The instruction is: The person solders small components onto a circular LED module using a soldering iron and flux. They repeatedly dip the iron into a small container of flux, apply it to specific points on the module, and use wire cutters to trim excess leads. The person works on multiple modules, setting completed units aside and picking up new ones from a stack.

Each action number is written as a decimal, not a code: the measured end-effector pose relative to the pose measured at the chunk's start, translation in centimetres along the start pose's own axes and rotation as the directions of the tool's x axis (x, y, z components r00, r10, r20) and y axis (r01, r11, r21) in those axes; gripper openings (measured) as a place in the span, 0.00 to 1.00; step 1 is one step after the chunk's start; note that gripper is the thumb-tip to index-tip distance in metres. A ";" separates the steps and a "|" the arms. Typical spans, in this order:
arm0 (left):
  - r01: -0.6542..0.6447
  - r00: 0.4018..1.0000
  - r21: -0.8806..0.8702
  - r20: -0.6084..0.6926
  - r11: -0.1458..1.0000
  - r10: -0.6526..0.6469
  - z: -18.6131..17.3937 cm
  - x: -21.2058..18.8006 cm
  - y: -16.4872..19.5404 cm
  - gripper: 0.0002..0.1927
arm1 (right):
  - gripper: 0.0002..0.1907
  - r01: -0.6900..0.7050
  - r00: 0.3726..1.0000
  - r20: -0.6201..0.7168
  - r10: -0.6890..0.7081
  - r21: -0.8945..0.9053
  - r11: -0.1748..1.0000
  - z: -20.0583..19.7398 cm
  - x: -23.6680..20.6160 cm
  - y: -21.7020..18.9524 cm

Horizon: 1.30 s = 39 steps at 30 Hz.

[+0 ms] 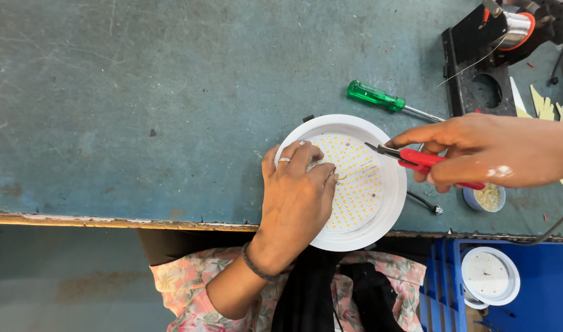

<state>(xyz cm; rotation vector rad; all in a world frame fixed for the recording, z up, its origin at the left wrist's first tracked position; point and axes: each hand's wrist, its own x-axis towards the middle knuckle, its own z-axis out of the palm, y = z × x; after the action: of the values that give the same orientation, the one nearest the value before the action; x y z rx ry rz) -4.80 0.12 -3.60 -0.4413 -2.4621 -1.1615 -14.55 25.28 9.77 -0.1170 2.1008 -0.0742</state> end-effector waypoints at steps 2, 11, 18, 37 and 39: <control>0.013 1.000 0.005 0.012 1.000 -0.014 0.1 0.2 0.0 0.04 | 0.39 0.078 0.995 0.048 -0.086 0.142 0.987 0.1 0.0 -0.4; 0.012 1.000 -0.015 0.027 1.000 -0.012 0.1 0.6 0.0 0.04 | 0.33 0.152 0.943 0.192 -0.271 0.473 0.868 1.9 2.3 -1.7; 0.018 1.000 0.017 0.013 1.000 -0.019 0.2 0.6 0.2 0.03 | 0.28 0.109 0.952 0.202 -0.228 0.475 0.873 1.6 1.8 -2.4; 0.043 0.997 -0.018 0.058 0.999 -0.042 0.0 0.9 0.4 0.04 | 0.32 0.030 0.978 0.185 -0.091 0.310 0.950 1.5 0.8 -3.6; 0.040 0.998 -0.010 0.057 0.999 -0.039 0.1 0.9 0.5 0.04 | 0.32 0.022 0.981 0.176 -0.078 0.299 0.954 1.5 0.5 -3.8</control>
<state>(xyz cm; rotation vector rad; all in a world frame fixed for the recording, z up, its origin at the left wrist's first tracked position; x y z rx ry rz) -5.38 0.63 -2.92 -0.4364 -2.5251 -1.1946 -13.31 21.42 8.95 0.0042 1.8767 -0.3930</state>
